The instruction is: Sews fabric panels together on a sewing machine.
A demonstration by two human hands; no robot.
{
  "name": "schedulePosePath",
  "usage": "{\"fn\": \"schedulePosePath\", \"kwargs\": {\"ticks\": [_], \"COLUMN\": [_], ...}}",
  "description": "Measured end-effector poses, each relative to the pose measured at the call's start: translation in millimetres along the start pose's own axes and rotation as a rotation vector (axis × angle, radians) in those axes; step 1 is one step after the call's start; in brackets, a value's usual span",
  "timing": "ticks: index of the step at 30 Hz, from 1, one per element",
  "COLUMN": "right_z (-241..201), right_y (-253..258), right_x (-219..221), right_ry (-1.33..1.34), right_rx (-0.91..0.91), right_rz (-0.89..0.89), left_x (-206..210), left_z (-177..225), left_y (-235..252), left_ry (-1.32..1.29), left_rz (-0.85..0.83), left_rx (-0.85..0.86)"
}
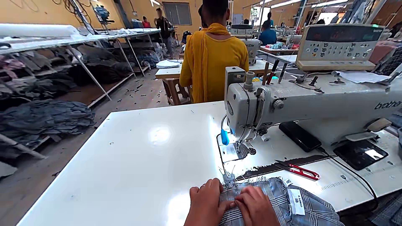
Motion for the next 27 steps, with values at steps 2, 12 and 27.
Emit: {"fn": "schedulePosePath", "kwargs": {"ticks": [2,12,27], "right_z": [11,35,26], "right_y": [14,48,47], "right_x": [1,7,10], "right_ry": [0.064,-0.025,0.009], "right_rx": [0.054,0.442,0.326], "right_rz": [-0.085,-0.594,-0.631], "left_x": [3,6,1], "left_z": [-1,1,11], "left_y": [-2,1,-15], "left_ry": [0.017,0.007,0.007], "left_rz": [0.007,0.083,0.246], "left_rx": [-0.017,-0.035,0.031]}}
Point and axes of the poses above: each hand's wrist, its own y-axis towards the middle knuckle, its own x-axis out of the palm, z = x × y, the point moved 10 cm from there along y, towards the middle knuckle, and after that the axes turned 6 degrees about -z, right-handed, at the moved point
